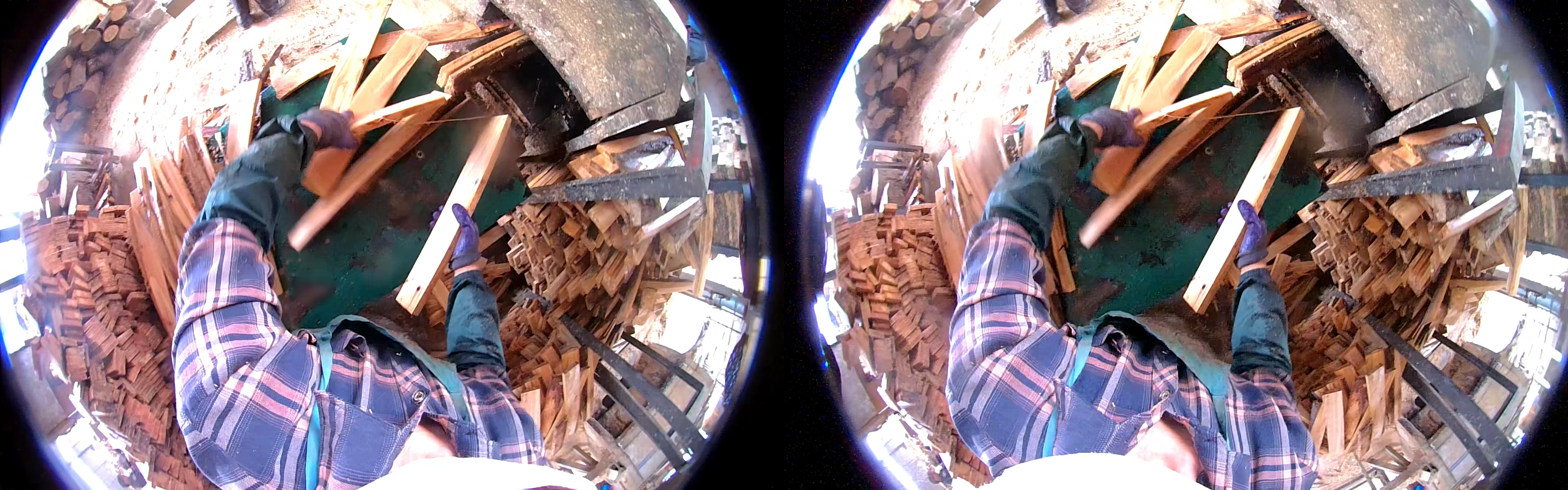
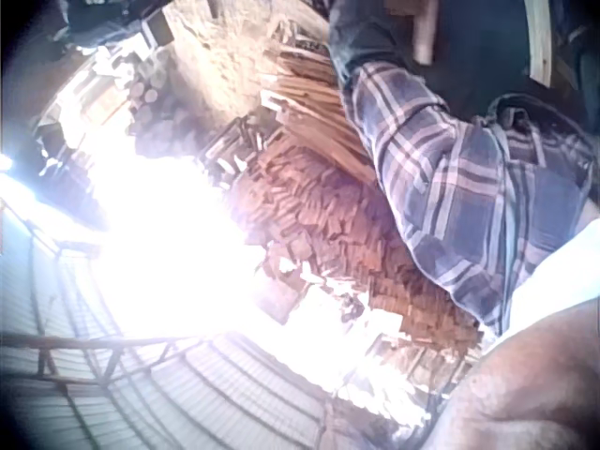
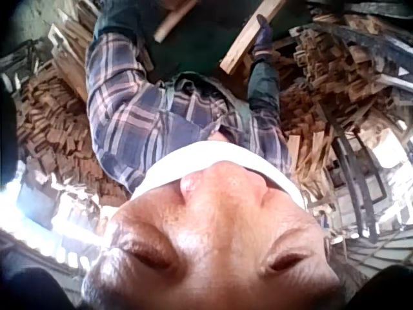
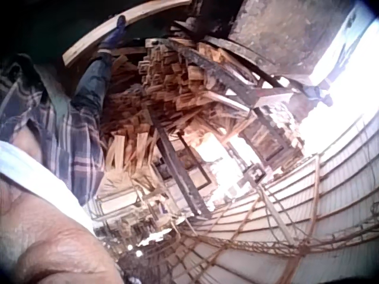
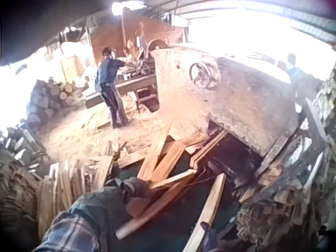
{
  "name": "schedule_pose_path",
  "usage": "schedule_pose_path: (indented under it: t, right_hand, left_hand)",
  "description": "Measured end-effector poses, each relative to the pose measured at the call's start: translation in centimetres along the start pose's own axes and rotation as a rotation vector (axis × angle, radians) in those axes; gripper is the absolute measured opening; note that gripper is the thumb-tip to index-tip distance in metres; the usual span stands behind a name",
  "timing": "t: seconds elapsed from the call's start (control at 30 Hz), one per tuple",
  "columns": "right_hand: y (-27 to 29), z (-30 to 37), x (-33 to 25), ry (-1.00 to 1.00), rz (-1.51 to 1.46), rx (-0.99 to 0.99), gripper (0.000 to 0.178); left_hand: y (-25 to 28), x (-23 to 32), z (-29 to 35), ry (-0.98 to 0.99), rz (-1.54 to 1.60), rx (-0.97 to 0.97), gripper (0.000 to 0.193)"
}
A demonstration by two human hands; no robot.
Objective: The person picks up wooden planks from a green surface and stacks them onto a large pile. They repeatedly gather planks by hand and place them in a neat arrangement on the growing stack.
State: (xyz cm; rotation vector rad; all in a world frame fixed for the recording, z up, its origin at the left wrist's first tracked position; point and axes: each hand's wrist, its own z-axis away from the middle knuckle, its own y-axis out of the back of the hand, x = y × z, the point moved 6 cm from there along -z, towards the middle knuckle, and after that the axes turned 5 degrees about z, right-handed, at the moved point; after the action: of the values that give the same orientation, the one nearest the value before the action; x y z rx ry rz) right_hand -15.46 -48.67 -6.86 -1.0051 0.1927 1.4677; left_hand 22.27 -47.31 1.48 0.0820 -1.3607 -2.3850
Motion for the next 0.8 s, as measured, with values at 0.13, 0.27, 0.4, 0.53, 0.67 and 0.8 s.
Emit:
schedule_pose_path:
  t: [0.13,0.27,0.4,0.53,0.67,0.8]
  right_hand:
    - [-1.4,3.4,0.2,0.102,0.082,0.085,0.038]
    - [-4.9,7.7,-1.8,0.201,0.156,0.037,0.044]
    - [-10.0,9.3,-2.4,0.243,0.428,-0.153,0.054]
    - [-13.9,8.7,0.4,0.303,0.619,-0.468,0.073]
    - [-12.3,7.8,1.5,0.135,0.367,-0.566,0.071]
    - [-7.6,7.3,-3.2,0.285,0.415,-0.458,0.078]
  left_hand:
    - [-8.3,1.7,7.3,-0.051,0.975,-0.277,0.057]
    - [-11.7,0.6,11.3,0.163,1.492,-0.181,0.049]
    - [-10.1,2.2,11.8,0.101,1.789,-0.052,0.058]
    - [-9.6,5.4,11.7,0.215,1.721,0.167,0.055]
    - [-9.7,9.2,12.5,0.076,1.820,0.211,0.052]
    - [-6.2,10.0,9.7,-0.189,1.683,-0.083,0.053]
